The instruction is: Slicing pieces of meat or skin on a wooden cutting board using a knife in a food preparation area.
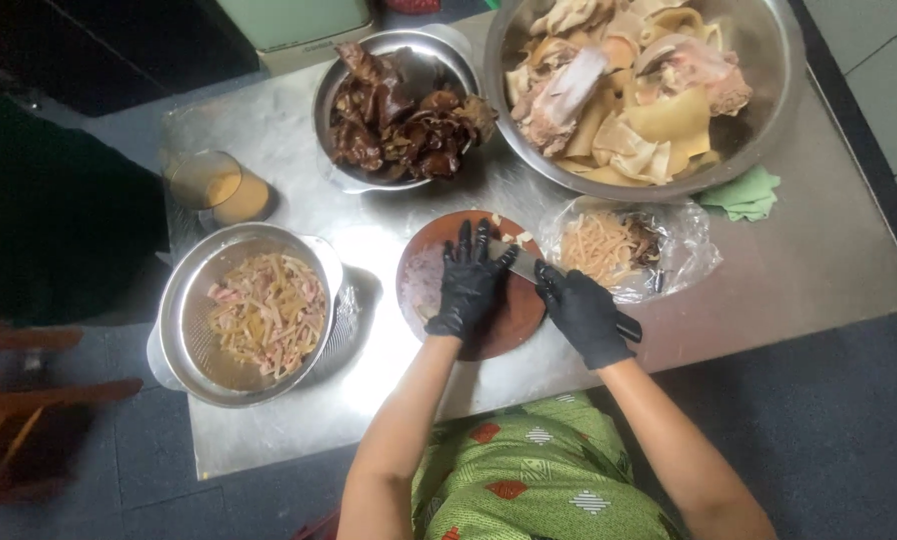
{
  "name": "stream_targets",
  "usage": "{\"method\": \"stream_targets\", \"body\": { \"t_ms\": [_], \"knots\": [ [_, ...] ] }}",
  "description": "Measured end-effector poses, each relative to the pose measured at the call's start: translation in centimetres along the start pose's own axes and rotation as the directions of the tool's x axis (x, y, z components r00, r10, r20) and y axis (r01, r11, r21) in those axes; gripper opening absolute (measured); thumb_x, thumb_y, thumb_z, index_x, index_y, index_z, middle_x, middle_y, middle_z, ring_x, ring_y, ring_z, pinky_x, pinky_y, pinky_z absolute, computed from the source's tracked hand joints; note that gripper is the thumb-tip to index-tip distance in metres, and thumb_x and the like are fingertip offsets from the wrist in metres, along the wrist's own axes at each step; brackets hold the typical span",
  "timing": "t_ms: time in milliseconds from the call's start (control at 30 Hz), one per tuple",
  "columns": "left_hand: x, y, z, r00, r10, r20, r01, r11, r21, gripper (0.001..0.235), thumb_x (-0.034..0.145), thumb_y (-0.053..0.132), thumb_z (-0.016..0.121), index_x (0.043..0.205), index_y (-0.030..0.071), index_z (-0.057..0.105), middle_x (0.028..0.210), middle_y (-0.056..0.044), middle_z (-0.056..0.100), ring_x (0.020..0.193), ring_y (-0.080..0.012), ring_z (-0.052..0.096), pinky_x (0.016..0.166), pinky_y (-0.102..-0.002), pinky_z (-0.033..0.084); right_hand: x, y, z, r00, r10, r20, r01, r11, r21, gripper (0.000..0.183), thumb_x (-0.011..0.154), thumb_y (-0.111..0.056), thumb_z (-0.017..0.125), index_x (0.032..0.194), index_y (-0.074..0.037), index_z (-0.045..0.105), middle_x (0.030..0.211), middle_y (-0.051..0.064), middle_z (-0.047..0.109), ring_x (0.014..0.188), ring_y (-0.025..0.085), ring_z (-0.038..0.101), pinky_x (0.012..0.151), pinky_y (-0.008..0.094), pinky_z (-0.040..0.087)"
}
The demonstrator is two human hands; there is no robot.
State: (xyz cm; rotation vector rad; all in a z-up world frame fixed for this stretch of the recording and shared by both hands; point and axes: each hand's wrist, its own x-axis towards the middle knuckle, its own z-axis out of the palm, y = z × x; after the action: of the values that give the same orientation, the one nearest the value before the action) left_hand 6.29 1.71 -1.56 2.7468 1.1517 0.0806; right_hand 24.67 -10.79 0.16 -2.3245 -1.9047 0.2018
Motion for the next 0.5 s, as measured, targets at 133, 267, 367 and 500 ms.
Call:
{"method": "stream_targets", "body": {
  "t_ms": [133,267,367,500],
  "knots": [
    [0.9,-1.9,-1.7,0.997,-0.034,-0.066,0.034,0.999,0.003,0.070,0.086,0.033,0.078,0.147,0.050,0.047,0.165,-0.019,0.030,0.154,-0.0473,0.021,0.114,-0.071,0.027,-1.7,1.4,-0.9,0.995,0.087,0.041,-0.088,0.996,0.020,0.035,0.097,-0.043,0.057,0.129,-0.034,0.066,0.086,0.004,0.066,0.084,0.024,0.074,0.069,0.040,0.063],
    [1.3,-3.3,-4.1,0.993,-0.091,0.072,0.091,0.996,-0.002,0.087,0.080,0.041,0.081,0.154,0.048,0.036,0.168,-0.021,0.022,0.155,-0.0480,0.015,0.115,-0.069,0.026,-3.5,1.0,-3.7,0.973,0.222,0.069,-0.228,0.968,0.104,0.033,0.101,-0.045,0.054,0.117,-0.020,0.071,0.085,0.010,0.069,0.085,0.028,0.075,0.072,0.040,0.062],
    [2.6,-5.8,-2.2,0.976,-0.181,0.123,0.175,0.983,0.058,0.113,0.070,0.048,0.087,0.162,0.036,0.024,0.168,-0.020,0.018,0.154,-0.0425,0.017,0.115,-0.055,0.033,-4.4,-1.2,-8.5,0.962,0.173,0.213,-0.245,0.890,0.385,0.038,0.101,-0.035,0.053,0.136,-0.024,0.066,0.097,0.019,0.074,0.098,0.040,0.072,0.078,0.051,0.061],
    [-0.9,-10.9,3.2,0.956,-0.197,-0.217,0.135,0.953,-0.272,0.054,0.084,0.030,0.072,0.136,0.022,0.065,0.142,-0.005,0.060,0.135,-0.0276,0.054,0.109,-0.040,0.049,-3.8,-3.0,-8.4,0.905,0.102,0.413,-0.286,0.865,0.413,0.037,0.099,-0.036,0.051,0.131,-0.028,0.068,0.104,0.017,0.077,0.107,0.040,0.071,0.092,0.054,0.057]
  ]
}}
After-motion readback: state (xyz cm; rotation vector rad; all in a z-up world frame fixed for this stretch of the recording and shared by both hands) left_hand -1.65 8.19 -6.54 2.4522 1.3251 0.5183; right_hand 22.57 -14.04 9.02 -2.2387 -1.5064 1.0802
